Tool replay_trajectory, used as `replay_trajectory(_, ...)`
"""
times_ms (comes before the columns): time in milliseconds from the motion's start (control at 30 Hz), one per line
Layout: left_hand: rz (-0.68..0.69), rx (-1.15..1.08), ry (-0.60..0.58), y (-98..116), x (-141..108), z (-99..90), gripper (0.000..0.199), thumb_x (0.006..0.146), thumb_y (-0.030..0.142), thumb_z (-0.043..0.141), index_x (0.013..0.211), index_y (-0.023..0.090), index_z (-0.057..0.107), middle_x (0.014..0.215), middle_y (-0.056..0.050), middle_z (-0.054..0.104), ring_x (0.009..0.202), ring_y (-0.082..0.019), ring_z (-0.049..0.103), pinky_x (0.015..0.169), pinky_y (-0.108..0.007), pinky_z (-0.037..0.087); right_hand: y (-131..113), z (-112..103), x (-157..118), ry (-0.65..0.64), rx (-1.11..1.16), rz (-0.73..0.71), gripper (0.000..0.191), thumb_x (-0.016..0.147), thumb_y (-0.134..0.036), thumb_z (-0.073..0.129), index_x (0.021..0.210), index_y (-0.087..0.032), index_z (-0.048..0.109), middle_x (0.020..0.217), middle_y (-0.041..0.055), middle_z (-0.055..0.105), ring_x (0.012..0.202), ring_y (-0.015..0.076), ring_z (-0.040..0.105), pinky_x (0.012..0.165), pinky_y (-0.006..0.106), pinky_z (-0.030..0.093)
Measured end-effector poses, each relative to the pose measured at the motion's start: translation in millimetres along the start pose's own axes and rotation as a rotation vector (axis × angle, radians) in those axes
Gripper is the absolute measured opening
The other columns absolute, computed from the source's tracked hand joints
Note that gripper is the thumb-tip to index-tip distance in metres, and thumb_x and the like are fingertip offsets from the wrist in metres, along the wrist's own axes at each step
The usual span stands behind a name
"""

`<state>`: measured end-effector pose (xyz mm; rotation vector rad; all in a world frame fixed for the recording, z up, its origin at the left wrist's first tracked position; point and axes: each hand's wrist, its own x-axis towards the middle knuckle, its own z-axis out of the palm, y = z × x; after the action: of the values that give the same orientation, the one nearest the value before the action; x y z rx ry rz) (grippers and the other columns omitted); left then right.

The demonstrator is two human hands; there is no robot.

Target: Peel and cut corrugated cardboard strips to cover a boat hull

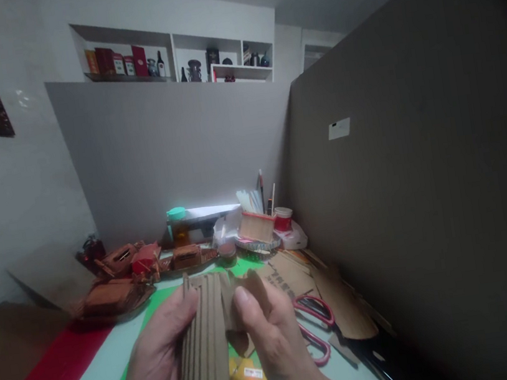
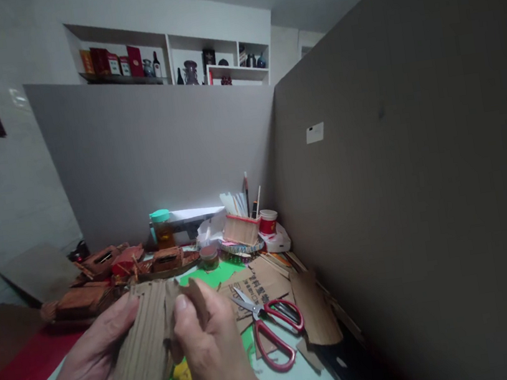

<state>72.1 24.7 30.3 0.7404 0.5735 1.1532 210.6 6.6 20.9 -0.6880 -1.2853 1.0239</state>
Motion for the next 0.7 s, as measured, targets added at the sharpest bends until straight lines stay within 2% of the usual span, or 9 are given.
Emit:
replay_trajectory(267,-0.064,-0.047,-0.006,2.4,-0.5,-4.5,0.019,0.074,0.029,0.082,0.091,0.024,0.075,0.074,0.001,0.076,0.055,-0.016,0.070,0.056,-0.026,0.061,-0.8,0.9,-1.4,0.066,-0.023,-0.057,0.035,0.096,-0.048,0.049,0.075,-0.020,0.050,0.065,-0.0026,0.048,0.057,0.0111,0.044,0.049,0.023,0.033)
replay_trajectory(367,-0.008,-0.006,0.032,3.3,-2.6,-0.5,0.015,0.077,0.027,0.079,0.091,0.024,0.076,0.075,0.001,0.077,0.058,-0.015,0.071,0.055,-0.021,0.059,-3.8,0.6,0.2,0.050,-0.072,-0.090,0.031,0.097,-0.044,0.047,0.077,-0.020,0.051,0.063,-0.0032,0.046,0.059,0.0124,0.044,0.050,0.024,0.034)
replay_trajectory(433,0.036,0.028,0.047,2.8,-4.1,4.4,0.015,0.077,0.025,0.079,0.092,0.023,0.076,0.079,-0.001,0.078,0.066,-0.017,0.073,0.060,-0.021,0.059,-6.9,0.1,1.9,0.039,-0.125,-0.119,0.028,0.096,-0.042,0.049,0.076,-0.021,0.050,0.064,-0.0037,0.046,0.057,0.0119,0.042,0.051,0.024,0.035)
replay_trajectory(567,0.126,0.070,-0.008,-0.1,-3.5,9.8,0.026,0.077,0.022,0.078,0.103,0.021,0.076,0.089,-0.005,0.078,0.083,-0.022,0.073,0.071,-0.026,0.060,-10.1,-1.1,4.9,0.053,-0.286,-0.114,0.025,0.086,-0.038,0.061,0.077,-0.022,0.044,0.068,-0.0039,0.044,0.061,0.0127,0.041,0.056,0.026,0.036)
replay_trajectory(700,0.197,0.125,-0.040,-2.5,1.8,5.2,0.021,0.081,0.030,0.076,0.101,0.024,0.077,0.097,-0.004,0.077,0.089,-0.020,0.071,0.070,-0.021,0.058,-7.2,-1.9,4.0,0.056,-0.518,-0.122,0.031,0.093,-0.032,0.049,0.067,-0.023,0.035,0.067,-0.0025,0.042,0.064,0.0138,0.041,0.057,0.027,0.032)
